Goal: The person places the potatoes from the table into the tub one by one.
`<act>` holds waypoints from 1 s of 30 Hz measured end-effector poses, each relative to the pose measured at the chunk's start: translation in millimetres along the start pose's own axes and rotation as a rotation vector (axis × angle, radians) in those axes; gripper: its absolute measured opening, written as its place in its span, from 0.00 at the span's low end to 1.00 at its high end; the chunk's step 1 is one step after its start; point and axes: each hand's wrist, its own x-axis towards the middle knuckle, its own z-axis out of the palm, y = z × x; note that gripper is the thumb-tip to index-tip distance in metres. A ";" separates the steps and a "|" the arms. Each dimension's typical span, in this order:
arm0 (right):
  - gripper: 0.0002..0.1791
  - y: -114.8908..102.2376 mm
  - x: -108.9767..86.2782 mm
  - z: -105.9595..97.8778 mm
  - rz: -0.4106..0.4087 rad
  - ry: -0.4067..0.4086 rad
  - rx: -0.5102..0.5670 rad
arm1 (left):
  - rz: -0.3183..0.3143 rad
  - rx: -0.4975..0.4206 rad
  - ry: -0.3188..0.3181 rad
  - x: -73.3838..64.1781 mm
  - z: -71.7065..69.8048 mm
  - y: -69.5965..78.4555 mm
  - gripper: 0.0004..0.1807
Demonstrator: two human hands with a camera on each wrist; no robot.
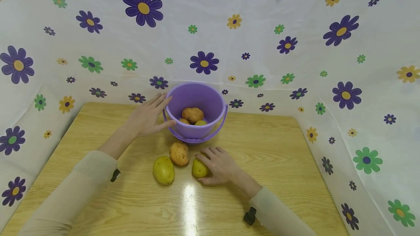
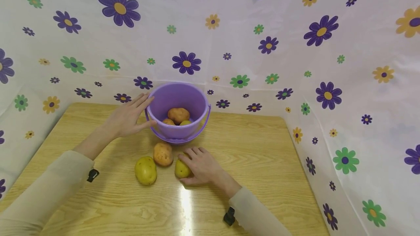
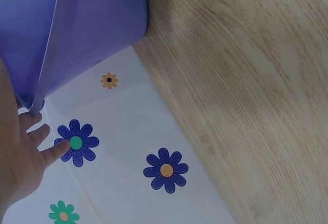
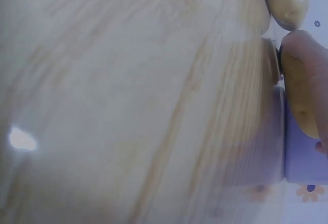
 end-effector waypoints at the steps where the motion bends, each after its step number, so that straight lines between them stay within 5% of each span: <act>1: 0.45 0.3 -0.1 -1.2 0.000 0.005 -0.003 | 0.000 0.001 0.000 0.0 0.0 -0.1 0.52; 30: 0.45 9.6 11.1 -38.5 -0.090 0.139 -0.039 | -0.004 0.004 -0.003 0.1 -1.9 1.1 0.52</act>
